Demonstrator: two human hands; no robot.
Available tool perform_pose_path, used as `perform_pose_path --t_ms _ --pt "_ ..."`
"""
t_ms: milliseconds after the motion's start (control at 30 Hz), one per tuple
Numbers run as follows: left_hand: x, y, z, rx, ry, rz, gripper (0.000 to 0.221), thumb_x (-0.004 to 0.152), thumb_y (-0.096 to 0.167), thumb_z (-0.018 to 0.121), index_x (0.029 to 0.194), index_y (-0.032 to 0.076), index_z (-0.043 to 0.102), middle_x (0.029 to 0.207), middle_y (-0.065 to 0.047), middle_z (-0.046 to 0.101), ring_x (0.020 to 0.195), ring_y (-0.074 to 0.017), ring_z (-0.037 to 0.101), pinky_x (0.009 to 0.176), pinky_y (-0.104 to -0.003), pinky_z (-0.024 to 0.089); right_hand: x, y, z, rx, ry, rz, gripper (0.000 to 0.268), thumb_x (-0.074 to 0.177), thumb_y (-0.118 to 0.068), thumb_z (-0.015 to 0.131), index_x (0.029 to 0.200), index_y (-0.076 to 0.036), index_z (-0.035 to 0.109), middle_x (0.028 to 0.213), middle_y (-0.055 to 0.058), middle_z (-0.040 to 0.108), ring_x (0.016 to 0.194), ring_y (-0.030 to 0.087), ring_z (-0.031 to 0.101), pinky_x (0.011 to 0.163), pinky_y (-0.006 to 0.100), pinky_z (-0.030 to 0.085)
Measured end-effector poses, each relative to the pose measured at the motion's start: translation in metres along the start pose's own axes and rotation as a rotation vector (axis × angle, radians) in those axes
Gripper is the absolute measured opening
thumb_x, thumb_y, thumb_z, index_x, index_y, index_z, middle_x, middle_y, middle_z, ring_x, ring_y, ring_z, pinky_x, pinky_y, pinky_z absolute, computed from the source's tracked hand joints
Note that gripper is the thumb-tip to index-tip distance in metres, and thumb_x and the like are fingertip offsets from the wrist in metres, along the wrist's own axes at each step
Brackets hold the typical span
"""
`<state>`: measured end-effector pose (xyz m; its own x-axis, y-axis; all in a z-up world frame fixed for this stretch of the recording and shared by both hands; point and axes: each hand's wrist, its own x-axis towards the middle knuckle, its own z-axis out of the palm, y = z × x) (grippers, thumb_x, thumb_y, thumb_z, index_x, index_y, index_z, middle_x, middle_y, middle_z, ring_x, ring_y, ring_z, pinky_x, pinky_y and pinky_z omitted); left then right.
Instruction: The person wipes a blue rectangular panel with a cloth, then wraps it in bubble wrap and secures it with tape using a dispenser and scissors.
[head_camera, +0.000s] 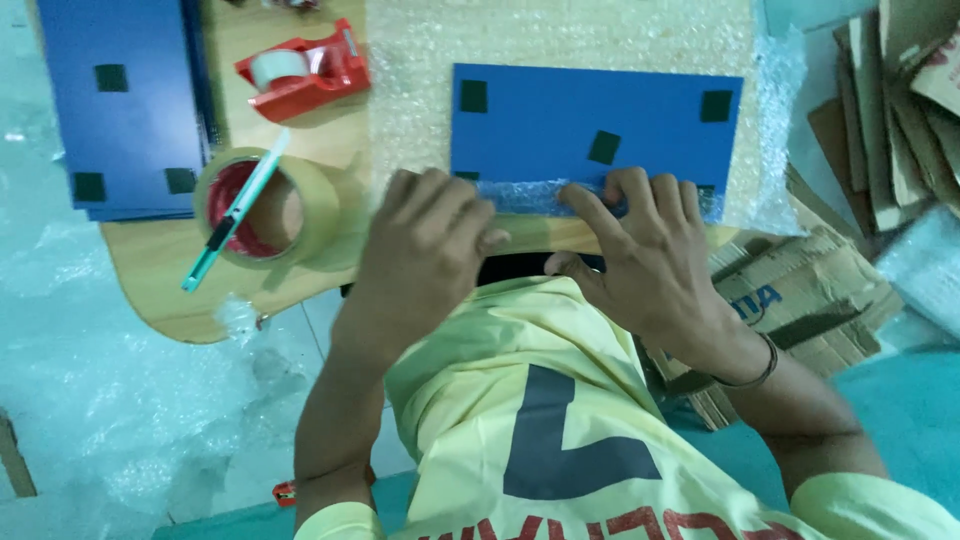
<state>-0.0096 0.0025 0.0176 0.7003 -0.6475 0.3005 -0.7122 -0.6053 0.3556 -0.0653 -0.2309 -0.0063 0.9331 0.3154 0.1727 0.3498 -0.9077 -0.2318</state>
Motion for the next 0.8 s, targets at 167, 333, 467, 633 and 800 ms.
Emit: perform_pose_path --t_ms 167,333,467,633,800 --pt "-0.005 0.004 0.01 -0.024 -0.029 0.031 0.021 0.089 0.011 0.07 0.107 -0.001 0.069 0.107 -0.012 0.062 0.099 -0.0278 0.054 0.094 -0.041 0.044 0.002 -0.003 -0.001 -0.009 -0.016 0.009 0.058 0.089 -0.051 0.08 0.132 -0.013 0.068 0.106 0.012 0.048 0.089 0.028 0.045 0.085 0.042 0.038" --pt "-0.005 -0.005 0.013 -0.191 -0.012 -0.015 0.02 0.084 0.004 0.07 0.104 0.002 0.068 0.104 -0.011 0.056 0.098 -0.0267 0.053 0.093 -0.041 0.046 0.002 -0.005 0.0 -0.066 -0.02 0.014 0.061 0.087 -0.05 0.081 0.133 -0.013 0.067 0.107 0.013 0.048 0.088 0.028 0.044 0.084 0.042 0.037" --pt "-0.005 -0.013 0.001 -0.257 -0.052 -0.029 0.022 0.09 0.016 0.072 0.108 0.003 0.068 0.108 -0.009 0.06 0.103 -0.0274 0.056 0.1 -0.042 0.047 0.003 -0.005 0.0 -0.108 -0.031 0.019 0.061 0.084 -0.048 0.08 0.133 -0.014 0.067 0.106 0.012 0.05 0.088 0.029 0.045 0.083 0.042 0.037" --pt "-0.01 -0.047 -0.037 0.071 0.181 -0.081 0.033 0.097 0.03 0.078 0.114 0.002 0.072 0.114 -0.01 0.07 0.103 -0.0249 0.067 0.099 -0.042 0.053 0.003 -0.002 0.001 -0.114 -0.052 0.019 0.063 0.09 -0.059 0.075 0.134 -0.015 0.067 0.106 0.011 0.051 0.086 0.025 0.044 0.082 0.041 0.035" --pt "0.008 -0.107 -0.066 0.381 0.028 -0.232 0.047 0.094 0.03 0.086 0.128 0.002 0.07 0.119 -0.013 0.061 0.107 -0.0305 0.055 0.093 -0.044 0.045 0.003 0.001 0.003 -0.102 -0.086 0.049 0.064 0.091 -0.064 0.07 0.133 -0.015 0.07 0.104 0.011 0.053 0.086 0.025 0.047 0.083 0.041 0.037"
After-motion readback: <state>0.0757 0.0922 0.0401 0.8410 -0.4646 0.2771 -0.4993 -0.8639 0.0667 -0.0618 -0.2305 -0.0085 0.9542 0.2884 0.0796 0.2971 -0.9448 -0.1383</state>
